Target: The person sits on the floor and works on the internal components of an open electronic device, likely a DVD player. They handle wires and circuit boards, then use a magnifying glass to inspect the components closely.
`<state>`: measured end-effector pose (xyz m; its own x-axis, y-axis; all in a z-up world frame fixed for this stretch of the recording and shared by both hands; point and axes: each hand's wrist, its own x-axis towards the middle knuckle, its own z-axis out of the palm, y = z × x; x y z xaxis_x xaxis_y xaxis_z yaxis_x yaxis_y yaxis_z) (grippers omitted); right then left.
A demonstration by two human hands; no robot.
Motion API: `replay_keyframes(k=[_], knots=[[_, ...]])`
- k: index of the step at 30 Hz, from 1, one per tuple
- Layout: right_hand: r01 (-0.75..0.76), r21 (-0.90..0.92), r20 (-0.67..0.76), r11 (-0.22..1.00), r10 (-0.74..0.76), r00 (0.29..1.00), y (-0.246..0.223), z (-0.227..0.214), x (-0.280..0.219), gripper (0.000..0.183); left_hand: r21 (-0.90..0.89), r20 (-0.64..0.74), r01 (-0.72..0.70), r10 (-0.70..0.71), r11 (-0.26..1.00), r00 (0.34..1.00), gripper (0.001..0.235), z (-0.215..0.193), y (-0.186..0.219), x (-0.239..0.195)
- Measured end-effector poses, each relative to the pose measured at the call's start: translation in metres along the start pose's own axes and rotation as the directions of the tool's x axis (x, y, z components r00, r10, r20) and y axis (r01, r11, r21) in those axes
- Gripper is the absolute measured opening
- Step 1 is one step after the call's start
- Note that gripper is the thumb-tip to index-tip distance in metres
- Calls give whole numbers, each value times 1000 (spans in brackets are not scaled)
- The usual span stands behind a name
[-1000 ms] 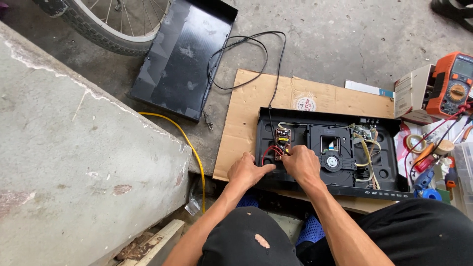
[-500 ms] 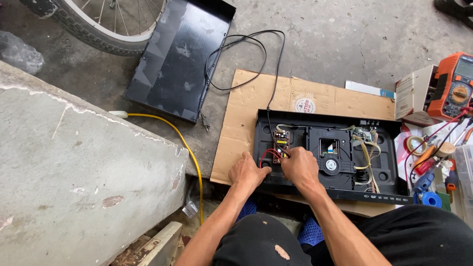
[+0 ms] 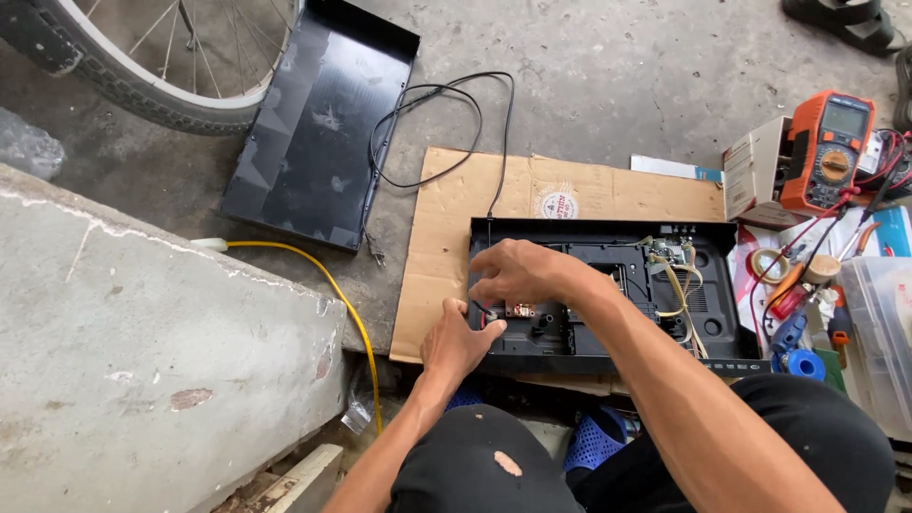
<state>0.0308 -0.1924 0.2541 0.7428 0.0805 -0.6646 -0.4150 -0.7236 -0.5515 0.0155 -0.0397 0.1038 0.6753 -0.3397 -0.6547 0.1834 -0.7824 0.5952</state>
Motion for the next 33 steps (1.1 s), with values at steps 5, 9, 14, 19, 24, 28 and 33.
replay_keyframes(k=[5,9,14,19,24,28,33], knots=[[-6,-34,-305,999,-5,952,10,-56,-51,54,-159,-68,70,-82,985,994,86,-16,-13,1],[21,87,-527,996,28,849,23,-77,-123,60,-92,-158,-56,41,994,987,67,-19,-61,64],[73,52,-637,996,-24,770,64,-61,-128,58,70,-174,-280,288,958,942,40,-109,61,-48],[163,4,-736,987,-107,668,105,-65,-135,55,293,-223,-398,466,870,856,43,-139,170,-161],[243,27,-889,970,-88,449,133,-43,-136,41,558,-149,-474,644,681,750,16,-118,190,-124],[90,81,-784,993,8,621,118,56,-133,39,702,-216,-340,642,626,735,31,-77,161,-63],[-49,-262,307,964,131,942,137,234,-64,32,576,-81,-141,229,805,970,39,-38,106,0]])
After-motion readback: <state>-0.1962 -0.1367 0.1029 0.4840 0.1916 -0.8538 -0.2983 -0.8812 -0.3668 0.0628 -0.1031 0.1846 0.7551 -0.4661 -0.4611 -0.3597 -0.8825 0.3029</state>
